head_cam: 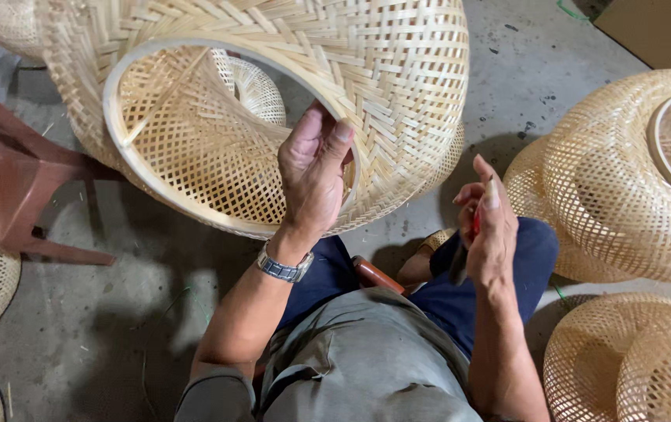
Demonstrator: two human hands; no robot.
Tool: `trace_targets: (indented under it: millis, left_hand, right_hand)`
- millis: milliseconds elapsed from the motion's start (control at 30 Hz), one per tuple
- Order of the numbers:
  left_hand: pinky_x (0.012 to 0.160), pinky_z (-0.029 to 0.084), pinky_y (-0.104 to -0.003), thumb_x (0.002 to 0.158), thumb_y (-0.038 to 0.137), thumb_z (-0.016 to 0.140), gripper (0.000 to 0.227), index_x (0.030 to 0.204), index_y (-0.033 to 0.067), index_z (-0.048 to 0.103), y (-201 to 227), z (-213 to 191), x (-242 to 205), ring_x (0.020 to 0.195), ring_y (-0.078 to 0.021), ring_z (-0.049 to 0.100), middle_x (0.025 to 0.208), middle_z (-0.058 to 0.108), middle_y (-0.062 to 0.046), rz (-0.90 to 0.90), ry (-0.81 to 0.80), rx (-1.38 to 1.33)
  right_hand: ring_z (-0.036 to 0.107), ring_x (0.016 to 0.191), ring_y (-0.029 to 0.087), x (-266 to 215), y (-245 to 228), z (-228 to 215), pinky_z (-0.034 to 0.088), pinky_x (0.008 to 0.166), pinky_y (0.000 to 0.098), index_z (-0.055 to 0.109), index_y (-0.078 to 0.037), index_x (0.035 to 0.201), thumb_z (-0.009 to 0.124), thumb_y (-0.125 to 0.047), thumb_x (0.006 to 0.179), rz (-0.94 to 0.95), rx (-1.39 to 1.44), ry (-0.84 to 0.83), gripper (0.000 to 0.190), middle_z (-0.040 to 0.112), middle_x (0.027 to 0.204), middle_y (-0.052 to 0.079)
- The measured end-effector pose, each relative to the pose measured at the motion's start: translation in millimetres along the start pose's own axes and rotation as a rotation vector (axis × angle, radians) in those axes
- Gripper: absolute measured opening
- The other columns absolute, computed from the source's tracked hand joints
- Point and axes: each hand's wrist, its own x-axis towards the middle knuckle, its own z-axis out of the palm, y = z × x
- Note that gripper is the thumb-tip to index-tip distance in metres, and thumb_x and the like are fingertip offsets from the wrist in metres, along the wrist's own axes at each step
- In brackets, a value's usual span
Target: The person trims the excess bamboo strips along the rim of a woven basket using a red utility knife. They hold the basket steady with one hand and carefully cut the protruding ends of the weave with the other, rotating the basket to access different sections of the rim.
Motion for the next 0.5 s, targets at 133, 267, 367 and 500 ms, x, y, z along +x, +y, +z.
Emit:
trace_targets:
  millis: [133,267,367,500]
  left_hand:
    - [0.104,0.049,-0.024,0.113,0.017,0.065,0.036,0.143,-0.0031,0.057,3.8,-2.5,-4.6,0.112,-0.0092,0.06,0.124,0.068,-0.005,0.017,0.007,-0.034]
    - [0.104,0.048,-0.024,0.116,0.015,0.065,0.035,0.142,-0.0068,0.055,16.5,-1.7,-13.0,0.108,-0.0084,0.056,0.124,0.065,-0.006,0.017,0.041,-0.015]
    - [0.106,0.051,-0.028,0.111,0.014,0.069,0.038,0.139,-0.0041,0.052,22.2,6.1,-20.2,0.113,-0.0107,0.06,0.126,0.065,-0.007,0.097,0.007,-0.013]
    - [0.106,0.052,-0.029,0.107,0.01,0.071,0.039,0.139,-0.0009,0.051,25.1,14.8,-29.4,0.116,-0.0121,0.062,0.127,0.065,-0.01,0.024,0.038,-0.007]
  right_hand:
    - [0.051,0.077,0.008,-4.1,-28.7,-6.2,0.044,0.07,0.0212,0.054,-0.004,0.152,0.049,-0.044,0.114,-0.3,-0.337,-0.05,0.055,0.058,0.096,0.003]
    - [0.053,0.073,0.012,-9.6,-52.9,7.9,0.046,0.066,0.0238,0.056,-0.008,0.151,0.066,-0.025,0.104,-0.503,-0.502,-0.121,0.051,0.059,0.089,0.002]
    - [0.058,0.073,0.011,-12.9,-69.6,25.3,0.053,0.064,0.024,0.047,-0.004,0.152,0.076,-0.013,0.096,-0.602,-0.353,-0.261,0.064,0.057,0.087,0.003]
    - [0.059,0.073,0.017,-22.3,-92.1,35.0,0.052,0.066,0.0325,0.042,-0.008,0.156,0.078,-0.005,0.091,-0.611,-0.373,-0.335,0.075,0.057,0.088,0.008]
